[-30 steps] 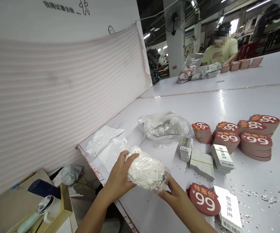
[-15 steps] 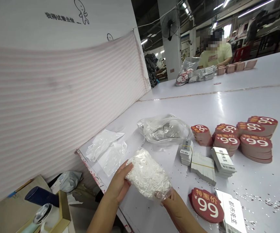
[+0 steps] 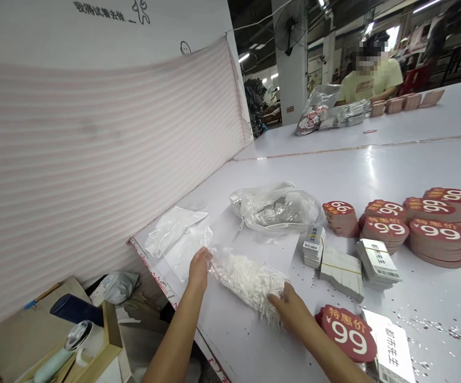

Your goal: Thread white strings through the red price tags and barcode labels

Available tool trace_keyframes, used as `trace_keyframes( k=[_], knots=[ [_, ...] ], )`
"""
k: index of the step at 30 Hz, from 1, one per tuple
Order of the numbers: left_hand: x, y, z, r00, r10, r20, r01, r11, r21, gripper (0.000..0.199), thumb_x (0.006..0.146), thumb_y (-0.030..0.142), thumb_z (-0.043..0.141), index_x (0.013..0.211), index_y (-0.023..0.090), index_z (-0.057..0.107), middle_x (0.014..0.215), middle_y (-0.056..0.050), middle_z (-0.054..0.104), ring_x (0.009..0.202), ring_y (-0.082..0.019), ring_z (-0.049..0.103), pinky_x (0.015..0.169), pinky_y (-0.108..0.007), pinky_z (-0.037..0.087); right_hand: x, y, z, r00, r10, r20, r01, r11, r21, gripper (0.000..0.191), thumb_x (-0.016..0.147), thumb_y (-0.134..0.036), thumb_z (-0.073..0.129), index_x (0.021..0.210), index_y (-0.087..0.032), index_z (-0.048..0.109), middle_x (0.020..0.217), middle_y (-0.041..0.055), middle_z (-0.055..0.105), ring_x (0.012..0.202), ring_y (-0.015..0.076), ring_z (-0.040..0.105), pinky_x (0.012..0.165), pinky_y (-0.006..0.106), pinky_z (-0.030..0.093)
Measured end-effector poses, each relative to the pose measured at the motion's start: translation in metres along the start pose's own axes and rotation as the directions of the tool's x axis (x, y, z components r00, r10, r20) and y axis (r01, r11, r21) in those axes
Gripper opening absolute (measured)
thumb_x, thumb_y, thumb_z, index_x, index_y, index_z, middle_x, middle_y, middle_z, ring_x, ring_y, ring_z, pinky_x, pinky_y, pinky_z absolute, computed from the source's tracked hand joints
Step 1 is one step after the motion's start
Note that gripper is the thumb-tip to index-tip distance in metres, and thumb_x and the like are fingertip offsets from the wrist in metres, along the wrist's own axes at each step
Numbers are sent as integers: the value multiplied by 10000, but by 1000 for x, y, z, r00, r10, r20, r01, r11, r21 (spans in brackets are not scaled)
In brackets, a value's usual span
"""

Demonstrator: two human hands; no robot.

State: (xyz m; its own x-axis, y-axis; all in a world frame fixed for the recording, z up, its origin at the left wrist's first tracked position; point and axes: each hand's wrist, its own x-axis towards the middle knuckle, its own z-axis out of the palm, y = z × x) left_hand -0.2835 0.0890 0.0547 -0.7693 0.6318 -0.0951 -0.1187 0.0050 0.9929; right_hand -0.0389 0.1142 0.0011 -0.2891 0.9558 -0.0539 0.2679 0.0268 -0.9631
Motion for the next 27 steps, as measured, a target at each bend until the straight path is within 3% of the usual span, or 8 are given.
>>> trace_keyframes(
  k=[2, 4, 8, 10, 14, 19, 23, 27],
  knots=[
    [-1, -13, -1, 994, 106, -33, -101, 988, 120, 424, 950, 335, 655, 1340, 199, 558, 1455, -117, 509, 1286, -321, 528, 1057, -580, 447, -3, 6, -7, 996, -86, -27, 77, 965, -250, 790, 757, -518, 542, 1355, -2, 548, 1370, 354, 538, 1030, 540, 643, 780, 652, 491],
    [-11, -22, 1, 970, 242, 16, -240, 947, 213, 485, 937, 307, 663, 1392, 218, 524, 1563, -115, 406, 1431, -340, 375, 1171, -581, 303, -6, 5, -13, 980, -198, 1, 179, 883, -434, 731, 801, -475, 443, 1340, 3, 568, 1456, 345, 463, 1154, 571, 562, 841, 689, 439],
    [-33, -39, 14, 873, 368, 319, -463, 830, 312, 409, 922, 273, 654, 1330, 267, 624, 1527, -69, 510, 1487, -268, 328, 1247, -413, 161, 5, -1, -7, 913, -367, 180, 397, 688, -607, 492, 912, -313, 386, 1313, -164, 628, 1442, 177, 566, 1264, 419, 528, 929, 580, 453],
    [-35, -51, 19, 837, 347, 424, -506, 786, 355, 326, 930, 285, 630, 1251, 293, 685, 1461, -65, 585, 1449, -283, 400, 1247, -459, 132, 16, 1, 4, 881, -403, 249, 460, 602, -653, 427, 923, -220, 455, 1317, -202, 618, 1469, 129, 553, 1296, 359, 510, 941, 513, 473],
    [-19, -70, 13, 834, 304, 461, -517, 722, 459, 315, 1016, 309, 471, 1235, 298, 696, 1446, -94, 593, 1421, -302, 442, 1226, -574, 88, 20, 16, 17, 876, -410, 255, 446, 484, -753, 339, 895, -78, 556, 1210, -172, 639, 1311, 124, 631, 1161, 314, 588, 846, 456, 508],
    [-3, -79, -1, 824, 310, 474, -547, 653, 525, 361, 1032, 389, 494, 1334, 229, 610, 1458, -107, 564, 1412, -293, 441, 1209, -611, 181, 0, 27, 1, 879, -424, 220, 416, 450, -790, 228, 861, -136, 507, 1018, -187, 665, 1060, 139, 665, 937, 326, 636, 732, 462, 500],
    [-1, -86, -1, 814, 318, 486, -569, 605, 557, 383, 1027, 398, 510, 1364, 229, 582, 1479, -106, 538, 1424, -306, 420, 1202, -629, 196, 7, 23, -15, 871, -420, 256, 455, 490, -744, 283, 932, -308, 468, 1137, -224, 642, 1220, 133, 638, 1050, 310, 639, 779, 432, 539],
    [-1, -90, -1, 802, 322, 502, -588, 569, 575, 387, 1057, 358, 420, 1393, 225, 558, 1499, -113, 522, 1438, -294, 405, 1204, -612, 206, 27, 25, -15, 893, -370, 255, 427, 524, -737, 336, 958, -302, 526, 1258, -178, 612, 1251, 166, 637, 1041, 331, 649, 778, 456, 561]
  ],
)
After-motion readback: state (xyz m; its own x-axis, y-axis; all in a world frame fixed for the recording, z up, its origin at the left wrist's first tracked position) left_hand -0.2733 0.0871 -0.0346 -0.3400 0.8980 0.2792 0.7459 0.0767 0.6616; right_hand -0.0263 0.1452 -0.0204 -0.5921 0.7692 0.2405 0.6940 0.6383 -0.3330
